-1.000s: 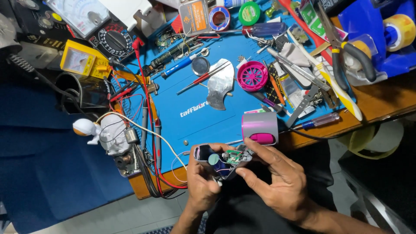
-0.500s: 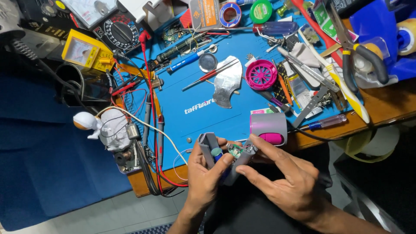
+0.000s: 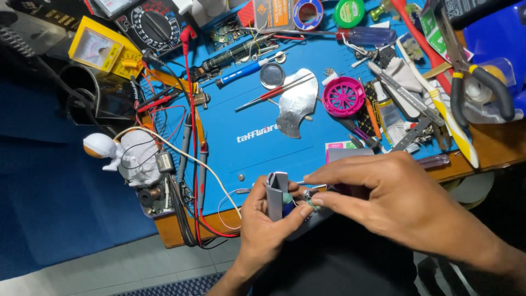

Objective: Disassembling a handheld hair dryer to access and inspect the internal circuit board and wiring on a repair bench.

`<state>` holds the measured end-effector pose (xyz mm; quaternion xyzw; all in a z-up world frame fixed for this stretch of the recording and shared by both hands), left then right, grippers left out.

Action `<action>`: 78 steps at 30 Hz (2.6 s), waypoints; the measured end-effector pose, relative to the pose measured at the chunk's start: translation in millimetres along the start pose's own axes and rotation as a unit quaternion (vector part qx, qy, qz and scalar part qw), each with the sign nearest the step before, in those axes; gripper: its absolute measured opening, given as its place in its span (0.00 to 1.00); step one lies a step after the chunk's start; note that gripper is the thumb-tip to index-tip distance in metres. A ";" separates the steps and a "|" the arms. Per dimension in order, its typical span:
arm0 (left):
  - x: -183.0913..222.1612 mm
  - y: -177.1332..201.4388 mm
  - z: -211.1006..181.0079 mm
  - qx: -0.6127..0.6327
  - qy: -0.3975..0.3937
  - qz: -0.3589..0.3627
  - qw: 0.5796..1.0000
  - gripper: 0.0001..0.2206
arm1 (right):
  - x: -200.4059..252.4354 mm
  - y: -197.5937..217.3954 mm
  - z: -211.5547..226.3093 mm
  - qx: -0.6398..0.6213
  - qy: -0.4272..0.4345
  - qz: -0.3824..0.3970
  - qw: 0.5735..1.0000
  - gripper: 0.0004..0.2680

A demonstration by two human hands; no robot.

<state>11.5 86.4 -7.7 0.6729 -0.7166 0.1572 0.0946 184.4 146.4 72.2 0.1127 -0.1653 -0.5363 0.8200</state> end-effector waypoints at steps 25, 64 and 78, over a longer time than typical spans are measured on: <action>1.5 -5.7 -12.4 -0.086 -0.051 0.045 0.994 0.13 | -8.7 -30.0 5.2 0.124 0.036 0.155 0.979 0.04; 10.5 -0.4 -20.6 -0.084 -0.260 0.055 0.960 0.16 | 55.3 -24.6 -0.8 0.179 -0.053 0.006 0.982 0.15; 7.2 -0.9 -13.0 -0.082 -0.189 0.077 0.975 0.16 | 54.9 -26.6 -1.5 0.176 -0.066 0.014 0.982 0.16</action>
Point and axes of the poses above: each hand's wrist, its own x-axis away from the middle knuckle, its own y-axis out of the back of the hand, z = x × y, the point moved 8 cm from there along -x, towards the middle knuckle, and after that the axes turned 6 degrees about -y, right-handed, at the moved point
